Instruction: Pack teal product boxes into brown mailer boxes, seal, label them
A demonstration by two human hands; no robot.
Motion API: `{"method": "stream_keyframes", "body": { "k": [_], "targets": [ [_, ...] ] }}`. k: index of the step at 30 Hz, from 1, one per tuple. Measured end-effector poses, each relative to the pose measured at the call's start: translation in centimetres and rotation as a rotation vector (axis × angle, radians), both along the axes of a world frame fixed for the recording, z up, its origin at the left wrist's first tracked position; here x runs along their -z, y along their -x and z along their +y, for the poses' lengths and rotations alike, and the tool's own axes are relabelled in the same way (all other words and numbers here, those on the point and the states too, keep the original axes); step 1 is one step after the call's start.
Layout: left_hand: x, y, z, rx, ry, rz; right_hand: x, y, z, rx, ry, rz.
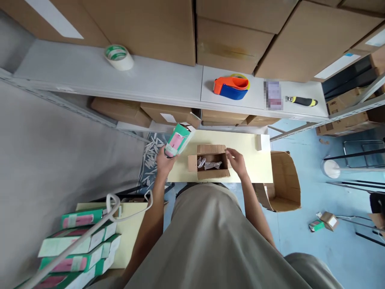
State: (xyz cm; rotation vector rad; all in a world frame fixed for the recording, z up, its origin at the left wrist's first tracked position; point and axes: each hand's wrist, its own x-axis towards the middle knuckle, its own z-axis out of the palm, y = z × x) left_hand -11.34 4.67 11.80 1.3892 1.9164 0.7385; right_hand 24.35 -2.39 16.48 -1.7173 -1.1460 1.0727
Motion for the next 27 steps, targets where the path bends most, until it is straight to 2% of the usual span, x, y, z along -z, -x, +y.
{"method": "stream_keyframes", "body": {
  "k": [4,7,12,17,27],
  "targets": [
    [-2.1,-2.6,-2.0,0.219,-0.024,-0.124,-2.4,0.4,4.3,0.023,-0.092,0.202],
    [-2.7,-4.8,-3.6,0.354,-0.039,-0.144,-3.3,-0.2,5.0,-0.004,-0.105,0.248],
    [-3.0,-7.5,-5.3,0.468,-0.057,-0.066,-3.2,-1.8,1.9,-0.017,-0.036,0.278],
    [-3.2,-8.9,-5.8,0.547,-0.048,-0.022,-3.0,-2.8,-1.6,-0.011,-0.001,0.33],
    [-2.7,-9.6,-6.5,0.595,-0.017,-0.019,-1.4,-3.0,-2.7,0.041,0.015,0.337]
  ]
}}
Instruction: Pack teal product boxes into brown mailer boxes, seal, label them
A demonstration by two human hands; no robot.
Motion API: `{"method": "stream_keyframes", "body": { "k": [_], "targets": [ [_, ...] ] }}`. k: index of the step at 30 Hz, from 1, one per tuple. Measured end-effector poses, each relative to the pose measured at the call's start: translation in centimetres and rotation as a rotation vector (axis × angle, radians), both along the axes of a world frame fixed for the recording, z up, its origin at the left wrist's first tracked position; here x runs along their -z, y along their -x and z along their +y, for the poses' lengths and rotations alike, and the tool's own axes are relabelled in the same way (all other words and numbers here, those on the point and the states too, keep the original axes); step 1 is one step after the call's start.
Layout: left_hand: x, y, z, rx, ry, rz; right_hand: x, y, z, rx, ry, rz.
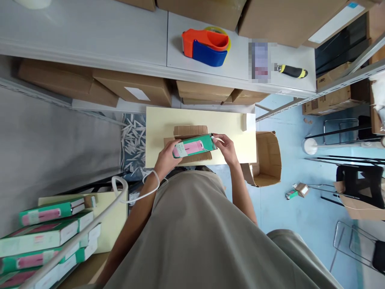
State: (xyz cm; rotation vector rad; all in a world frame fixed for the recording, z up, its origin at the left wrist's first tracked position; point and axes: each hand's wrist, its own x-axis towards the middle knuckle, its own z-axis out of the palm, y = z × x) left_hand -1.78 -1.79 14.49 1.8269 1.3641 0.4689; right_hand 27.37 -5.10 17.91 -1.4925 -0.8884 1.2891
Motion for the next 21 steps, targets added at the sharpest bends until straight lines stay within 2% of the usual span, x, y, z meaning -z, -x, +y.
{"method": "stream_keyframes", "body": {
  "k": [7,10,13,18,21],
  "targets": [
    [0.2,-0.7,-0.5,0.043,-0.039,0.047,1.5,0.5,-0.6,0.048,-0.017,-0.059],
    [0.5,-1.0,-0.6,-0.003,-0.04,0.071,2.5,0.5,-0.8,0.021,-0.004,-0.085],
    [1.1,-1.2,-0.5,-0.058,-0.042,0.084,4.6,0.7,-1.0,-0.013,0.01,-0.063],
    [2.3,-1.8,0.2,-0.04,0.034,0.237,8.9,1.6,-1.6,-0.003,0.105,-0.095],
    [2.5,-2.2,0.7,-0.027,0.04,0.311,10.1,1.9,-1.7,0.012,0.148,-0.139]
  ]
}}
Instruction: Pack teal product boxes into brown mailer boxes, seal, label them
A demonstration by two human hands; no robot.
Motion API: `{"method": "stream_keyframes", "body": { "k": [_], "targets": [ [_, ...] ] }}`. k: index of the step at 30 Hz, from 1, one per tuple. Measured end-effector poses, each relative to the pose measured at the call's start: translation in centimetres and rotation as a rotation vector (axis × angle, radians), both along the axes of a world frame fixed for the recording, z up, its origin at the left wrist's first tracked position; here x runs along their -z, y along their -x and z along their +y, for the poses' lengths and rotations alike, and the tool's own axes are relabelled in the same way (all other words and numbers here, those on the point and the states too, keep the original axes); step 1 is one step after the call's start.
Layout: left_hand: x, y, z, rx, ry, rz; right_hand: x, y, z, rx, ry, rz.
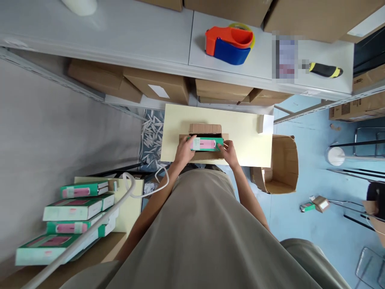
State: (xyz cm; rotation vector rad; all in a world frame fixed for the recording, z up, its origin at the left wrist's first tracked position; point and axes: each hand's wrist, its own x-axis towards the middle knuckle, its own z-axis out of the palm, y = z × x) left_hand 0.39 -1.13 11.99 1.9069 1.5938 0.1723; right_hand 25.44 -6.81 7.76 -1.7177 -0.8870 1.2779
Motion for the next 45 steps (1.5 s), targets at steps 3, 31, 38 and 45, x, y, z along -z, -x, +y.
{"method": "stream_keyframes", "body": {
  "k": [3,31,38,45],
  "targets": [
    [-0.2,0.0,0.3,0.014,-0.019,0.014,0.3,0.0,0.1,-0.007,-0.027,-0.032],
    [3.6,0.2,-2.6,-0.422,-0.142,0.137,4.0,-4.2,-0.5,-0.157,-0.185,-0.417],
    [4.3,0.5,-3.9,-0.512,0.033,0.186,5.7,-4.2,0.9,-0.226,0.037,-0.372],
    [3.2,1.6,-6.6,-0.572,0.116,0.198,5.4,-2.1,0.1,-0.282,0.076,-0.318]
  ]
}}
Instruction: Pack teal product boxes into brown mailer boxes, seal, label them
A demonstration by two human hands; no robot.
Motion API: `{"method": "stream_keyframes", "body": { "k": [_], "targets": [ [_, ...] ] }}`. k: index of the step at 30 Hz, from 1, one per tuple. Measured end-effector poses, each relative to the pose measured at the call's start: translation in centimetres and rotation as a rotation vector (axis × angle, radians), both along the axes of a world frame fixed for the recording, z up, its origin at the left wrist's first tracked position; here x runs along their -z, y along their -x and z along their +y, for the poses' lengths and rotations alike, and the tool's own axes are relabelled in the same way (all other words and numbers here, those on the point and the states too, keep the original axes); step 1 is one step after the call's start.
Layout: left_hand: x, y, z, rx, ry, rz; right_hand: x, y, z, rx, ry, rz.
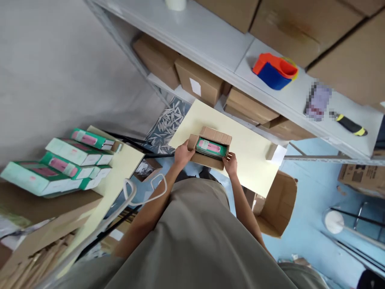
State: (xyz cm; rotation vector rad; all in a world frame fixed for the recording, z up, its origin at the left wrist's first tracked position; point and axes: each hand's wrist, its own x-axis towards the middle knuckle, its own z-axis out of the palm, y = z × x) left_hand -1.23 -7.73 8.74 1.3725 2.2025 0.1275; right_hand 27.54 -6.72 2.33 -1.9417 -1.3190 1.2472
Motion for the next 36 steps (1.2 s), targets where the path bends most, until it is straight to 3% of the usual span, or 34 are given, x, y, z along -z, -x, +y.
{"method": "stream_keyframes", "body": {
  "k": [4,7,10,15,18,22,26,31,33,36],
  "targets": [
    [-1.2,3.8,-3.1,-0.096,0.055,-0.003,-0.1,3.1,-0.9,-0.139,-0.004,-0.034],
    [-2.4,8.4,-7.3,-0.213,0.062,-0.005,0.0,7.6,-1.6,-0.265,-0.024,-0.006],
    [-3.5,13.5,-13.4,-0.371,0.033,-0.015,-0.1,13.9,-2.6,-0.41,-0.047,0.068],
    [-4.5,21.0,-25.2,-0.686,-0.059,-0.077,-0.7,26.9,-5.1,-0.68,-0.054,0.205],
    [-4.6,24.0,-31.1,-0.86,-0.072,-0.097,-0.8,34.4,-7.3,-0.839,-0.032,0.208],
    [-4.4,26.2,-36.6,-1.017,-0.063,-0.091,-0.6,42.0,-10.4,-0.956,0.011,0.2],
    [-3.7,27.0,-39.9,-1.104,-0.054,-0.125,0.1,46.8,-12.6,-0.999,0.02,0.178],
    [-2.9,26.5,-41.2,-1.097,-0.165,-0.174,0.6,49.6,-12.9,-1.031,-0.005,0.124],
    [-3.6,26.1,-41.4,-1.056,-0.236,-0.192,0.6,50.0,-12.7,-1.048,-0.009,0.111],
    [-5.9,26.0,-41.8,-1.006,-0.328,-0.198,0.5,50.0,-12.3,-1.078,-0.012,0.096]
  ]
}}
